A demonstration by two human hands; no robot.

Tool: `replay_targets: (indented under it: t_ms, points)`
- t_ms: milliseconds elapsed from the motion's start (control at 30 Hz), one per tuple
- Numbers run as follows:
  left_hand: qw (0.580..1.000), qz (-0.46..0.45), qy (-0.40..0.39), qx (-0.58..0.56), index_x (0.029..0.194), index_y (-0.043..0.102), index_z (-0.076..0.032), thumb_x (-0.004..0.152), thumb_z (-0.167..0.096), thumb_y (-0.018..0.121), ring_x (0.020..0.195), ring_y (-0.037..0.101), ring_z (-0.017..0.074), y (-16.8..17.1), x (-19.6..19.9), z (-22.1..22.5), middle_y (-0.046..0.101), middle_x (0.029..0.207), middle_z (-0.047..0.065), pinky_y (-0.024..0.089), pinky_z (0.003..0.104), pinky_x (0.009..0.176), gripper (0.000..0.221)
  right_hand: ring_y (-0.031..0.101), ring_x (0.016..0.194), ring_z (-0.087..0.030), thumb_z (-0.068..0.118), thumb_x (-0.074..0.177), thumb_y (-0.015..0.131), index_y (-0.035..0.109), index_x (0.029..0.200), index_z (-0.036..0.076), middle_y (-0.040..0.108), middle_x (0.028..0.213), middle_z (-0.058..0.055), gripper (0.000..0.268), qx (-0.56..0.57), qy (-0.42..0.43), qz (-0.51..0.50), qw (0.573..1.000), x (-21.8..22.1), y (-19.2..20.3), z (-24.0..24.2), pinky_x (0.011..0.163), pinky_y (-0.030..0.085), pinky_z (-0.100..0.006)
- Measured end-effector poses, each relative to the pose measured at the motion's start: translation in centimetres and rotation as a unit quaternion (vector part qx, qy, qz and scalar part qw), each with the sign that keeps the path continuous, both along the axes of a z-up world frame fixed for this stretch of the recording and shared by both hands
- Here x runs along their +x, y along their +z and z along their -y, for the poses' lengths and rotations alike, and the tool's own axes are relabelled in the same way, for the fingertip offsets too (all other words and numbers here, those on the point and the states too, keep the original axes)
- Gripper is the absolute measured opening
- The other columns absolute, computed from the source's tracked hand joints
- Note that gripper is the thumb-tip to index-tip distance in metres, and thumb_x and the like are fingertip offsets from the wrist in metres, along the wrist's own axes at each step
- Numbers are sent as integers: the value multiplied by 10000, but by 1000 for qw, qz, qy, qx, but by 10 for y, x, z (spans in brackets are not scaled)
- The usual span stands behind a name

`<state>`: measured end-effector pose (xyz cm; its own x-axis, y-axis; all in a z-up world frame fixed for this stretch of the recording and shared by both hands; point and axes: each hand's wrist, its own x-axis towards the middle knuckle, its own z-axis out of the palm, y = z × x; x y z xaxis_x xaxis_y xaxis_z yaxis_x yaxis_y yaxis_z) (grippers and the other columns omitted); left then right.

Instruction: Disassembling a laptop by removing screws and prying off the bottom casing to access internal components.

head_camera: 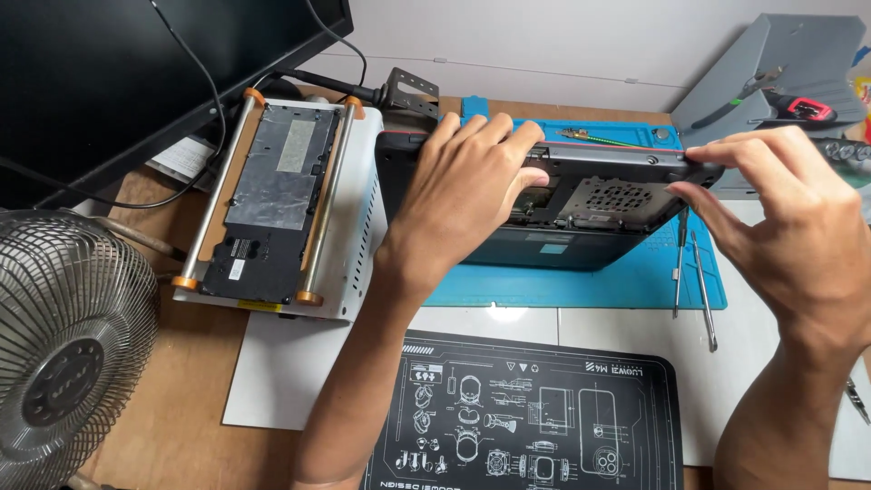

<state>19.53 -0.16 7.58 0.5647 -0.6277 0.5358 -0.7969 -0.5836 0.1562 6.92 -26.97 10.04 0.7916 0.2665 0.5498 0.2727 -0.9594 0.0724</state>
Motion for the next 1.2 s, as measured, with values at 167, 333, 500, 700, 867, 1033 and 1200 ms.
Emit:
replay_targets:
  t_ms: [167,333,500,700,867,1033,1200]
  points:
    - [1000,22,3,1,1033,620,-137,984,-374,702,787,583,253,-1,1,0,624,837,22,401,394,787,256,703,1132,-300,114,1122,901,766,1233,-64,739,1218,-177,250,-1,9,15,1000,1,-3,3,1008,591,-394]
    - [999,33,5,1,1029,617,-138,980,-377,714,786,581,258,-2,1,0,622,827,18,396,394,779,262,689,1140,-305,146,1120,914,758,1261,-51,735,1223,-170,289,-14,-1,17,1000,1,-5,4,997,582,-397]
    - [1000,29,4,3,1066,629,-142,972,-390,719,804,594,254,-1,0,-1,640,862,21,402,394,794,280,652,1136,-318,167,1110,923,699,1219,-50,698,1193,-137,331,12,-1,4,1000,3,-10,6,1020,544,-419]
    - [999,32,6,8,1069,626,-140,971,-396,715,805,589,252,-1,0,-1,640,855,22,406,394,808,289,601,1132,-331,194,1042,912,637,1247,-55,652,1174,-154,424,7,-9,-19,1000,8,-13,7,1012,520,-429]
    - [1000,20,4,8,1084,626,-142,955,-394,732,814,594,255,-1,0,-1,643,854,26,408,396,817,302,585,1110,-342,109,1039,927,630,1235,-71,660,1176,-164,400,36,5,-19,999,10,-15,7,1002,545,-434]
    - [1000,24,7,6,1064,613,-144,936,-384,760,804,588,250,-2,1,0,633,831,19,400,391,810,309,565,1104,-350,123,1054,915,606,1234,-82,651,1178,-171,412,43,13,-18,999,13,-15,4,992,537,-441]
    - [1000,22,7,10,1123,618,-134,889,-358,812,859,621,256,-3,3,0,671,893,31,426,407,859,377,552,1059,-347,125,1068,950,606,1207,-77,637,1149,-172,422,48,13,-5,999,15,-20,6,954,514,-447]
